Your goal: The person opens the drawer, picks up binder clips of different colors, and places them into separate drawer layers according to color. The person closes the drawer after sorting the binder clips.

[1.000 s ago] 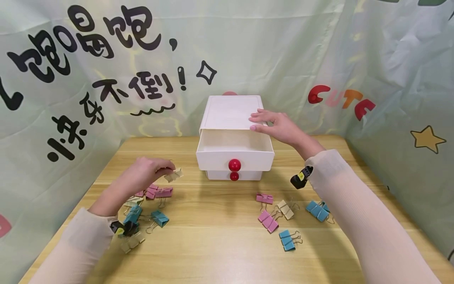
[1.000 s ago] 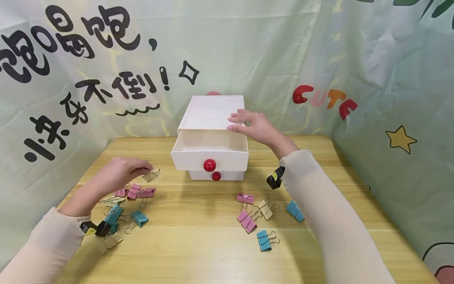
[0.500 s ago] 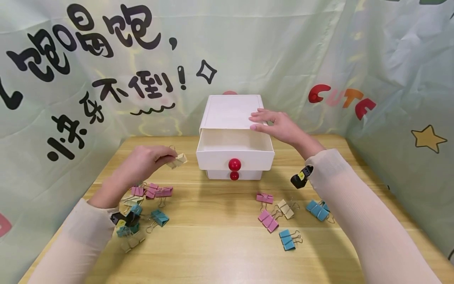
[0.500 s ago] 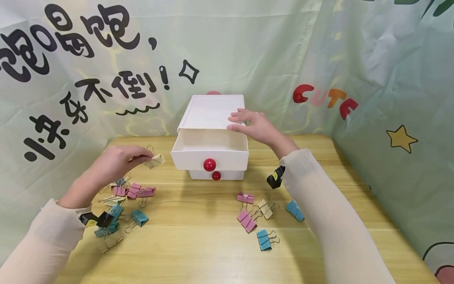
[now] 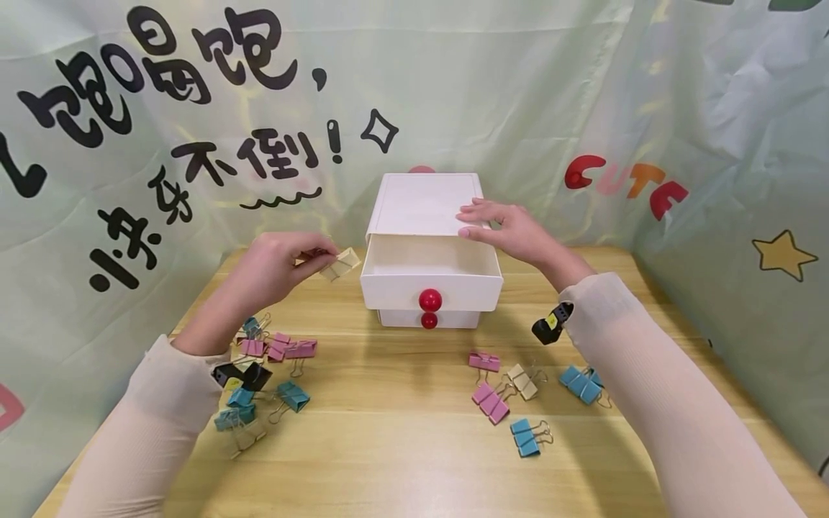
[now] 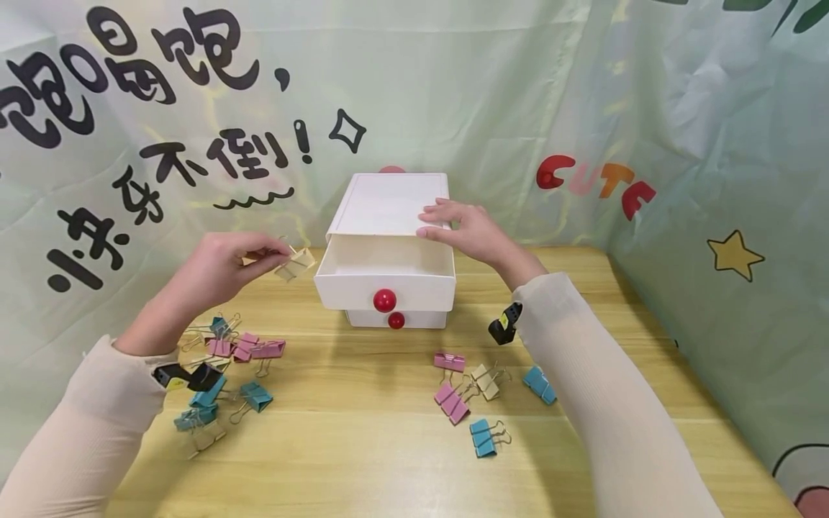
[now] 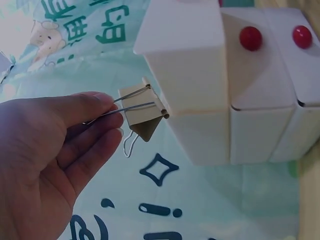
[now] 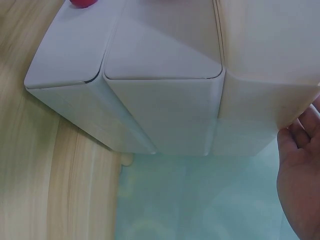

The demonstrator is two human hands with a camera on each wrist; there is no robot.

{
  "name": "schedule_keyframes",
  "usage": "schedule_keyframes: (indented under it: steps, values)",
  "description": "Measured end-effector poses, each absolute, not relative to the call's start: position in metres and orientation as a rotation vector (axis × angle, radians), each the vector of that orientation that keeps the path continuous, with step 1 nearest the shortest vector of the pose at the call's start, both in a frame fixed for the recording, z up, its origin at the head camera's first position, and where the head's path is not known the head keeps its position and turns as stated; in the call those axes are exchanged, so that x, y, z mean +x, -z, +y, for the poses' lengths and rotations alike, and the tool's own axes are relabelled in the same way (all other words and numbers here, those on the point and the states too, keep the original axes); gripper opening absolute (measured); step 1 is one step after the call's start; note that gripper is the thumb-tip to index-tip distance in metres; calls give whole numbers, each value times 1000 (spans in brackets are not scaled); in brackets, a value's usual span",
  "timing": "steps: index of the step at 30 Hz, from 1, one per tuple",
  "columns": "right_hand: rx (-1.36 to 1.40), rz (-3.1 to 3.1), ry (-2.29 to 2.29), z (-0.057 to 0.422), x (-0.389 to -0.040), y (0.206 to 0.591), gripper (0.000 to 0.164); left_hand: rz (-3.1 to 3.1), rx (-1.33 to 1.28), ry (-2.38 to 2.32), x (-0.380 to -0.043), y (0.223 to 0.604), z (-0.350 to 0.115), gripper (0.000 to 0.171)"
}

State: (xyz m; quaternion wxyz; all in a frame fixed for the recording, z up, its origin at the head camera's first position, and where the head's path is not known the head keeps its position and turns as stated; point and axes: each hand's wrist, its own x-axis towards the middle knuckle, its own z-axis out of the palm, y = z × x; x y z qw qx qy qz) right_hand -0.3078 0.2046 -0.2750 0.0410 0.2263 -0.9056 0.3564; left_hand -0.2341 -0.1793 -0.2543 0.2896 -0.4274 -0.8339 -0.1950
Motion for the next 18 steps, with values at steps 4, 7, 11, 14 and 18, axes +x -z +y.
schedule_keyframes:
  steps: [4,7,11,14,18]
  values:
    - [695,-2771,-1095,204,-307,275,63,-2214,-1159,548,-235,247,-171,9]
    - [702,-2764,-1100,205,-307,275,62,-2222,-1166,573,-235,242,-163,8]
    - [703,-2760,-1105,205,-307,275,63,-2250,-1154,620,-238,237,-152,8]
    - [700,-2764,-1104,205,-308,275,63,-2280,-1150,663,-240,236,-144,8]
    - [707,-2765,-1087,205,-308,275,62,-2321,-1154,717,-242,233,-132,6]
